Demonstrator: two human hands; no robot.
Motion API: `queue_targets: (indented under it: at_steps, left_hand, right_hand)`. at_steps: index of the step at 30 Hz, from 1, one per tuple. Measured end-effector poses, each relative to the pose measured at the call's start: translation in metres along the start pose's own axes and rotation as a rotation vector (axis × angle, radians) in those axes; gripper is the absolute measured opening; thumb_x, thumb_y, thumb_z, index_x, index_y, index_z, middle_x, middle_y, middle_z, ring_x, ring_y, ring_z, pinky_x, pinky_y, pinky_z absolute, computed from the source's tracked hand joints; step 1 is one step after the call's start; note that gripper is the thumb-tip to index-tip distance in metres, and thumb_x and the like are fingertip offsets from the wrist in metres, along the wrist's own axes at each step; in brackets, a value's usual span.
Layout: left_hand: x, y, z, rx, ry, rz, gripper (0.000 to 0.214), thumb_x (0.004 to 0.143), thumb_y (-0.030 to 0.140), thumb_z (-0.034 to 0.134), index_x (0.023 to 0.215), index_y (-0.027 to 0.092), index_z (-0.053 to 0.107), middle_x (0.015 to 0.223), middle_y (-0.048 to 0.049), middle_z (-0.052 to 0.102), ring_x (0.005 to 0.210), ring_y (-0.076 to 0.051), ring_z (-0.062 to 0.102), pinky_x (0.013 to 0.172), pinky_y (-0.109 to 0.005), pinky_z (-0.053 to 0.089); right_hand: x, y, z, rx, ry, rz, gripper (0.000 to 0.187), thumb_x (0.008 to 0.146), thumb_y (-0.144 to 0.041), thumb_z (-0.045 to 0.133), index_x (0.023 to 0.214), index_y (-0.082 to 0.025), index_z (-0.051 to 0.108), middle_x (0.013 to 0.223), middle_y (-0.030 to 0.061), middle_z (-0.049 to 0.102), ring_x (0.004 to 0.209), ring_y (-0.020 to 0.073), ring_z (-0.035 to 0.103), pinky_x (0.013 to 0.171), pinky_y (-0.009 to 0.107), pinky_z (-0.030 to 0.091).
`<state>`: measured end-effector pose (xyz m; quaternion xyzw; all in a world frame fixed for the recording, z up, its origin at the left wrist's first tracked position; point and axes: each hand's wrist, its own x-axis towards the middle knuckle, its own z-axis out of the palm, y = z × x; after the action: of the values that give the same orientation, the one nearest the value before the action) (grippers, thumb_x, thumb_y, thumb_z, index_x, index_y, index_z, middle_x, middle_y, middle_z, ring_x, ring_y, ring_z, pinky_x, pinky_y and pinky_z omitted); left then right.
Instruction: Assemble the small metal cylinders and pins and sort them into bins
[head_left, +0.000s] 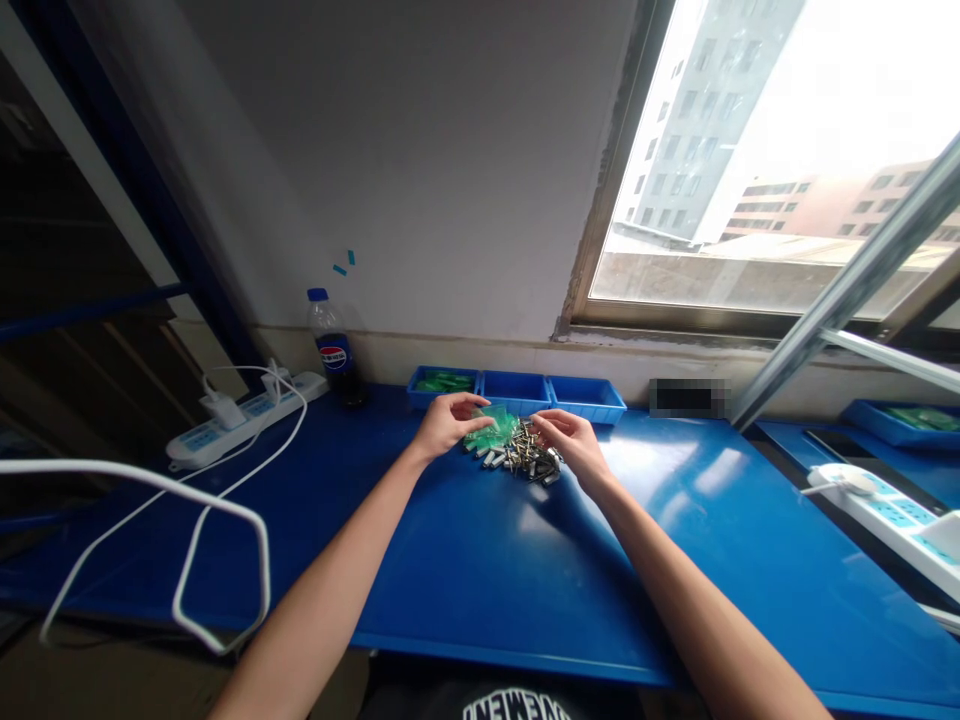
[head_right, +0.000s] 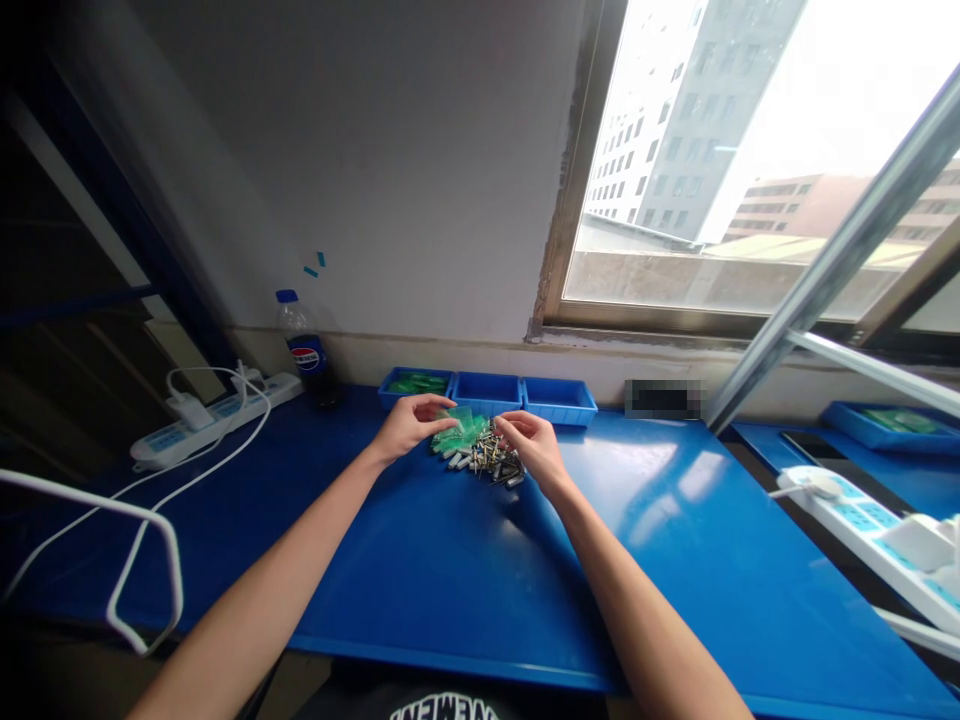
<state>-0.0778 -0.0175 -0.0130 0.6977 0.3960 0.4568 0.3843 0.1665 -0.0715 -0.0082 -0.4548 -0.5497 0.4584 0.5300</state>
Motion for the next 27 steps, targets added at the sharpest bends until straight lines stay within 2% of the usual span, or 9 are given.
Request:
queue_targets:
  at_steps: [4,9,11,15,18,21,24,25,27]
  left_hand:
    - [-0.002,0.008,0.01,-0.144,0.003,-0.038,0.049,0.064,0.047,0.091,0.099,0.016,0.076,0.089,-0.0086,0.078,0.082,-0.022,0.073,0.074,-0.032,0.058]
    - [-0.006,0.018,0.017,-0.169,-0.03,-0.087,0.052,0.062,0.047,0.092,0.099,0.015,0.077,0.091,-0.0094,0.079,0.084,-0.023,0.074,0.073,-0.031,0.058]
    - [-0.008,0.023,0.016,-0.161,-0.091,-0.126,0.047,0.065,0.048,0.091,0.095,0.015,0.078,0.087,-0.0097,0.079,0.079,-0.022,0.074,0.069,-0.03,0.057]
    - [-0.012,0.031,0.009,-0.111,-0.292,-0.183,0.038,0.078,0.053,0.08,0.079,0.015,0.078,0.074,-0.0094,0.077,0.064,-0.019,0.07,0.056,-0.027,0.051]
    - [-0.01,0.027,0.006,-0.099,-0.324,-0.19,0.042,0.081,0.056,0.076,0.072,0.015,0.076,0.072,-0.0089,0.076,0.062,-0.018,0.069,0.053,-0.025,0.048]
    - [-0.005,0.015,0.002,-0.146,-0.169,-0.21,0.045,0.078,0.059,0.078,0.073,0.014,0.075,0.073,-0.0087,0.076,0.064,-0.018,0.07,0.055,-0.025,0.05]
    - [0.002,0.004,-0.002,-0.314,0.131,-0.275,0.05,0.075,0.063,0.08,0.083,0.013,0.075,0.084,-0.0121,0.079,0.076,-0.021,0.075,0.063,-0.027,0.057]
    - [0.003,0.001,-0.004,-0.365,0.193,-0.315,0.053,0.076,0.064,0.078,0.086,0.012,0.075,0.088,-0.0142,0.079,0.079,-0.022,0.076,0.066,-0.028,0.058]
    - [0.005,-0.003,-0.008,-0.401,0.238,-0.391,0.057,0.08,0.066,0.074,0.09,0.011,0.075,0.091,-0.0172,0.079,0.081,-0.024,0.077,0.068,-0.029,0.06]
  right_hand:
    - [-0.003,-0.001,0.005,-0.072,-0.104,-0.014,0.045,0.076,-0.058,0.08,0.099,-0.019,0.078,0.081,0.0064,0.076,0.064,0.0185,0.063,0.059,0.03,0.047]
    - [-0.002,-0.001,0.005,-0.019,-0.124,-0.02,0.047,0.07,-0.062,0.083,0.085,-0.018,0.077,0.068,0.0043,0.07,0.058,0.0185,0.059,0.057,0.032,0.046]
    - [-0.002,-0.003,0.004,-0.006,-0.103,-0.028,0.048,0.068,-0.062,0.084,0.084,-0.018,0.076,0.069,0.0042,0.07,0.059,0.0185,0.059,0.059,0.032,0.047]
    - [-0.002,-0.006,0.003,0.002,-0.084,-0.024,0.048,0.066,-0.063,0.085,0.083,-0.019,0.075,0.07,0.004,0.069,0.059,0.018,0.059,0.059,0.032,0.047]
    - [-0.002,-0.005,0.003,0.012,-0.06,-0.015,0.046,0.071,-0.062,0.082,0.087,-0.019,0.076,0.068,0.0033,0.069,0.06,0.0175,0.058,0.06,0.032,0.046]
    - [0.0,-0.002,0.001,0.03,-0.015,0.012,0.044,0.074,-0.06,0.08,0.089,-0.019,0.076,0.078,0.0057,0.074,0.061,0.0167,0.059,0.061,0.031,0.047]
    - [0.002,0.0,-0.002,0.031,0.018,0.037,0.044,0.072,-0.06,0.08,0.087,-0.019,0.076,0.08,0.0066,0.075,0.061,0.0167,0.059,0.061,0.031,0.047]
    - [0.002,0.0,-0.003,0.036,0.027,0.042,0.043,0.072,-0.06,0.081,0.087,-0.019,0.076,0.079,0.0063,0.075,0.061,0.0167,0.059,0.061,0.031,0.047]
    - [0.002,0.001,-0.004,0.049,0.033,0.051,0.042,0.071,-0.058,0.081,0.086,-0.019,0.076,0.078,0.0058,0.074,0.06,0.0165,0.059,0.06,0.031,0.046]
